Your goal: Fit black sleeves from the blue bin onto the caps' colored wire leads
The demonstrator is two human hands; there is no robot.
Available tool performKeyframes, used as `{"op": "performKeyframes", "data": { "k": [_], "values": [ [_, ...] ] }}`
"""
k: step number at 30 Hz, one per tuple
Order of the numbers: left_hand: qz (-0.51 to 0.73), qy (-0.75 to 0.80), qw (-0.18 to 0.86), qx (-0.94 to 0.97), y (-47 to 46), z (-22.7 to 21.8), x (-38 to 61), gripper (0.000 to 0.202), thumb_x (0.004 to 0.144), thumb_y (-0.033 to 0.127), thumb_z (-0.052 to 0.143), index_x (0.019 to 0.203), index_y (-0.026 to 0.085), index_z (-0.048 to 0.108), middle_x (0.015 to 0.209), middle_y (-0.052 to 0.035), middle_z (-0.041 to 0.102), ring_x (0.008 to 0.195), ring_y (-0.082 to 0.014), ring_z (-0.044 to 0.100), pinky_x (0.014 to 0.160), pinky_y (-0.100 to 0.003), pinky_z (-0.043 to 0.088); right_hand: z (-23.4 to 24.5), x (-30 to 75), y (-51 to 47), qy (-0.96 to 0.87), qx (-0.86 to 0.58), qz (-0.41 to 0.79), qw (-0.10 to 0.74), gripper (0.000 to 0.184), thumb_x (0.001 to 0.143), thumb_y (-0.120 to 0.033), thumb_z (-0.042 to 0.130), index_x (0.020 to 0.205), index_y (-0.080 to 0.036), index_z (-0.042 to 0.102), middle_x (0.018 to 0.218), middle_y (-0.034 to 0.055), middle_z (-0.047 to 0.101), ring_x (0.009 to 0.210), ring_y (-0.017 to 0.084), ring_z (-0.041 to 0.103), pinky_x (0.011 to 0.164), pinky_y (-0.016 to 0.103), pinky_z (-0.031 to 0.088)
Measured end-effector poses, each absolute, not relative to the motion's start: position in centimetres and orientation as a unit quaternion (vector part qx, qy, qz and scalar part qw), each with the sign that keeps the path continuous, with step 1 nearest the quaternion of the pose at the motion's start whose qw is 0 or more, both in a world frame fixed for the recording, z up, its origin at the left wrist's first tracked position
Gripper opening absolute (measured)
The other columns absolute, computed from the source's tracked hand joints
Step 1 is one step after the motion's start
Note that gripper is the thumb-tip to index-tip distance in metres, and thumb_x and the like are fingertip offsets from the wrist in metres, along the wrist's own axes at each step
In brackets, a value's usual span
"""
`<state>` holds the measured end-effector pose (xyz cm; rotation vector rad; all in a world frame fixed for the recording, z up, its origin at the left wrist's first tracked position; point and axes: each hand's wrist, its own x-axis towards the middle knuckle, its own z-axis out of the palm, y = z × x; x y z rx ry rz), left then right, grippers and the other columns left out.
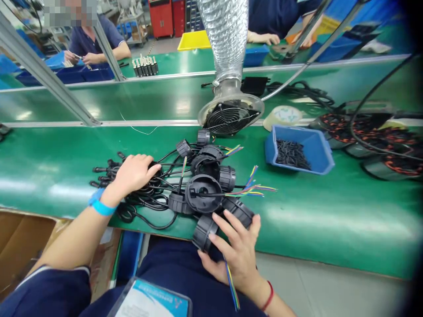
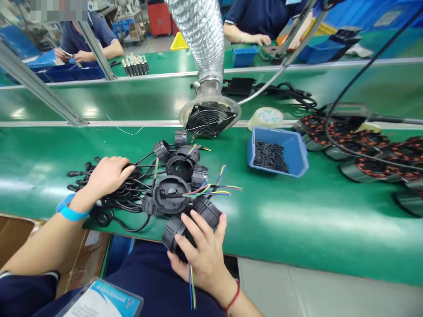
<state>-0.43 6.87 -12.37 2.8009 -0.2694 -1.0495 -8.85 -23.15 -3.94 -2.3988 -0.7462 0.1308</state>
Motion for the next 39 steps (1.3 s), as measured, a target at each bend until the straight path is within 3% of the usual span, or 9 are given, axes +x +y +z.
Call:
{"op": "performKeyframes", "data": {
  "k": [5,10,15,18,23,27,31,35,39],
  "values": [
    [-0.318,-0.008,-0.017,0.948,9.3,-10.3,-3.5,0.055,0.097,0.054,0.017,0.082,0.016,0.054,0.082,-0.0069,0.057,0.086,-0.0263,0.053,0.074,-0.039,0.029,-5.4,-5.9,-21.9,-0.303,-0.886,0.120,0.329,0.041,0.070,-0.023,0.063,0.106,-0.017,0.045,0.120,0.0114,0.054,0.119,0.024,0.046,0.101,0.069,0.012],
    [-0.343,0.119,-0.013,0.932,11.8,-13.2,-1.7,0.065,0.094,0.062,0.011,0.071,0.015,0.050,0.076,-0.0105,0.059,0.078,-0.0270,0.055,0.067,-0.037,0.027,-7.3,-2.5,-20.2,-0.333,-0.879,0.158,0.304,0.036,0.075,-0.029,0.060,0.105,-0.017,0.045,0.121,0.0083,0.053,0.116,0.022,0.048,0.105,0.066,0.014],
    [-0.238,0.051,-0.057,0.968,12.8,-14.5,-0.2,0.053,0.095,0.052,0.027,0.090,0.010,0.060,0.093,-0.0142,0.056,0.089,-0.0278,0.051,0.072,-0.036,0.031,-8.3,-1.3,-19.8,-0.349,-0.868,0.171,0.309,0.038,0.077,-0.033,0.060,0.107,-0.018,0.045,0.122,0.0078,0.053,0.115,0.022,0.049,0.105,0.065,0.016],
    [-0.173,0.033,0.079,0.981,9.8,-12.6,0.0,0.046,0.093,0.047,0.035,0.087,0.011,0.062,0.087,-0.0111,0.053,0.087,-0.0225,0.046,0.079,-0.035,0.034,-8.4,-1.3,-20.4,-0.354,-0.864,0.177,0.312,0.038,0.077,-0.033,0.061,0.109,-0.018,0.046,0.125,0.0062,0.051,0.121,0.022,0.045,0.107,0.063,0.018],
    [-0.397,-0.020,0.300,0.867,4.3,-10.6,0.5,0.047,0.098,0.043,0.023,0.072,0.012,0.048,0.076,-0.0058,0.050,0.074,-0.0159,0.042,0.074,-0.034,0.032,-7.9,-0.8,-22.5,-0.356,-0.841,0.179,0.366,0.035,0.080,-0.029,0.059,0.111,-0.015,0.050,0.125,0.0079,0.051,0.127,0.024,0.040,0.107,0.059,0.022],
    [-0.230,-0.046,0.308,0.922,4.3,-9.7,-0.5,0.030,0.096,0.031,0.040,0.086,0.011,0.060,0.088,-0.0063,0.053,0.086,-0.0165,0.044,0.078,-0.035,0.034,-7.9,-0.3,-25.0,-0.313,-0.825,0.205,0.423,0.029,0.083,-0.026,0.055,0.109,-0.014,0.053,0.124,0.0096,0.050,0.126,0.023,0.040,0.101,0.048,0.033],
    [-0.074,-0.048,0.355,0.931,4.4,-6.8,-1.8,0.017,0.084,0.006,0.052,0.099,0.009,0.059,0.093,-0.0085,0.055,0.088,-0.0131,0.049,0.076,-0.029,0.041,-8.6,-0.3,-26.7,-0.222,-0.829,0.222,0.462,0.014,0.085,-0.017,0.054,0.099,-0.015,0.056,0.098,0.0030,0.058,0.098,0.007,0.053,0.084,0.022,0.044],
    [-0.179,-0.084,0.602,0.773,2.6,-4.5,-1.1,0.019,0.084,0.004,0.047,0.096,0.016,0.055,0.087,-0.0025,0.059,0.080,-0.0112,0.051,0.074,-0.030,0.041,-8.9,-0.1,-26.8,-0.164,-0.819,0.265,0.482,0.016,0.085,-0.011,0.052,0.098,-0.020,0.056,0.084,-0.0040,0.059,0.078,0.000,0.056,0.071,0.009,0.045],
    [-0.340,-0.237,0.613,0.673,0.2,-4.9,1.3,0.019,0.086,0.014,0.054,0.105,0.015,0.056,0.093,-0.0048,0.061,0.083,-0.0141,0.052,0.075,-0.031,0.042,-8.1,0.8,-26.9,-0.190,-0.826,0.258,0.463,0.016,0.086,-0.013,0.053,0.099,-0.020,0.056,0.087,-0.0044,0.059,0.081,-0.001,0.056,0.072,0.009,0.044]
  ]
}}
